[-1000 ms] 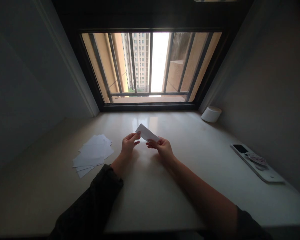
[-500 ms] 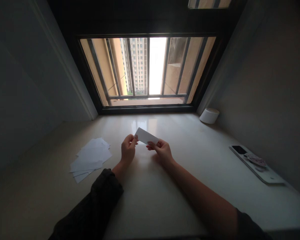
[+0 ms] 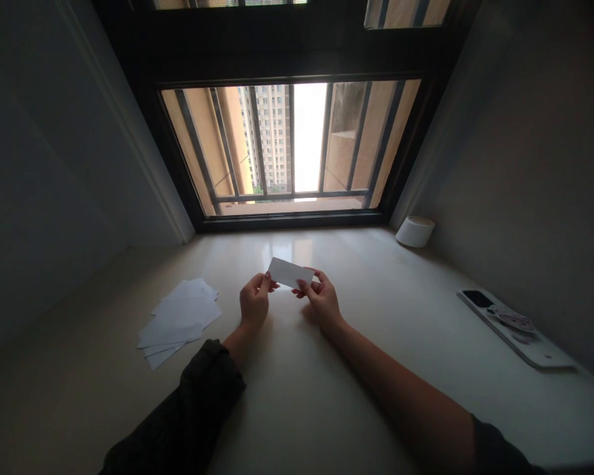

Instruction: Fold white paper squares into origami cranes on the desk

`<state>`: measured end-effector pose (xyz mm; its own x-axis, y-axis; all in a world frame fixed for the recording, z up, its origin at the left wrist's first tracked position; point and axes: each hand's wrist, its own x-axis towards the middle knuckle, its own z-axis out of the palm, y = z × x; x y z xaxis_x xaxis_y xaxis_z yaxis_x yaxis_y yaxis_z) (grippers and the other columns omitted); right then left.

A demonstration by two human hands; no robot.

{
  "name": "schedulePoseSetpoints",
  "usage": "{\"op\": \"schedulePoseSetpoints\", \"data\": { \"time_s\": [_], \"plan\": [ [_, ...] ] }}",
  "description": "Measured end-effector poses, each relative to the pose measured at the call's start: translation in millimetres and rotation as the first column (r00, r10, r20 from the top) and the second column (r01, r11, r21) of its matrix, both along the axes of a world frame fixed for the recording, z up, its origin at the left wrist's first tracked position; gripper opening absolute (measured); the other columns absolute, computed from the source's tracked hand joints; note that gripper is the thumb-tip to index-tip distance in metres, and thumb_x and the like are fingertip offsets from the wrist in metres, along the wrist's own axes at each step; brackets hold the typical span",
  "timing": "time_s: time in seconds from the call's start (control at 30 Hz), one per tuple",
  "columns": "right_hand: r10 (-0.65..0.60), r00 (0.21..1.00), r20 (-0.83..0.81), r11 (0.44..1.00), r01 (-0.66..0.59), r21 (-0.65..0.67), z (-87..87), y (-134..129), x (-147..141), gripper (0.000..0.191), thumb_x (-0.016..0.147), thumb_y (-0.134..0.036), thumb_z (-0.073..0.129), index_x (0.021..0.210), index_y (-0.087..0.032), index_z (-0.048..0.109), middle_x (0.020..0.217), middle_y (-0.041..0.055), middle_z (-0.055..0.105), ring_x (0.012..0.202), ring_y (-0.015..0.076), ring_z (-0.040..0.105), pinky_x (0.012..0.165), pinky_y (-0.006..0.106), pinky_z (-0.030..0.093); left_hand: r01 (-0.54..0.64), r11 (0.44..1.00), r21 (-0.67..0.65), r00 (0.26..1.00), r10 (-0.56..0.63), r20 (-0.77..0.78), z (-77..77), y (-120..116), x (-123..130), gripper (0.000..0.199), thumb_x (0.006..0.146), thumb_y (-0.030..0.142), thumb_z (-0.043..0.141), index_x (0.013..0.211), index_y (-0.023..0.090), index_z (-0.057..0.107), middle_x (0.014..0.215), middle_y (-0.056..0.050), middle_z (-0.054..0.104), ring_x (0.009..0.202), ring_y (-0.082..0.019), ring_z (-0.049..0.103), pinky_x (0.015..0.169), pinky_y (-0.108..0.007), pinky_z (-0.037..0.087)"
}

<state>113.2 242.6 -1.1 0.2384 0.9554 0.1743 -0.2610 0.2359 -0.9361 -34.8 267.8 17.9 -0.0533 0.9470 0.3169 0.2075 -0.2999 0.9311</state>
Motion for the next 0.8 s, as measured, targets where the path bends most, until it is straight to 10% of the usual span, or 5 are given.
{"op": "schedulePoseSetpoints", "data": {
  "time_s": [0.5, 0.67, 0.8],
  "plan": [
    [-0.067, 0.988, 0.137, 0.998, 0.065, 0.021, 4.1, -8, -3, 0.05, 0.075, -0.045, 0.062, 0.115, -0.02, 0.047, 0.063, 0.0, 0.066, 0.061, 0.0197, 0.066, 0.063, 0.032, 0.05, -0.229, 0.973, 0.004, 0.972, 0.229, 0.053, -8.6, 12, -5, 0.042, 0.087, 0.054, 0.036, 0.074, 0.019, 0.056, 0.07, -0.003, 0.063, 0.06, -0.015, 0.058, 0.056, -0.025, 0.042],
    [-0.07, 0.987, 0.148, 0.997, 0.068, 0.021, -0.7, -5, -1, 0.055, 0.074, -0.048, 0.062, 0.118, -0.019, 0.044, 0.067, 0.0016, 0.067, 0.062, 0.0201, 0.066, 0.064, 0.033, 0.051, -0.075, 0.997, -0.033, 0.997, 0.076, 0.025, -8.6, 13, -7, 0.039, 0.08, 0.054, 0.049, 0.095, 0.021, 0.062, 0.081, -0.004, 0.067, 0.07, -0.017, 0.061, 0.061, -0.026, 0.043],
    [-0.077, 0.964, 0.253, 0.997, 0.081, -0.005, -2.3, -3, 3, 0.061, 0.076, -0.049, 0.059, 0.124, -0.018, 0.039, 0.079, 0.0062, 0.069, 0.07, 0.0224, 0.066, 0.07, 0.038, 0.051, 0.005, 0.998, -0.066, 0.999, -0.007, -0.032, -8.5, 7, -1, 0.03, 0.068, 0.049, 0.065, 0.073, 0.02, 0.064, 0.069, -0.003, 0.066, 0.067, -0.02, 0.061, 0.059, -0.026, 0.042]
  ]
}}
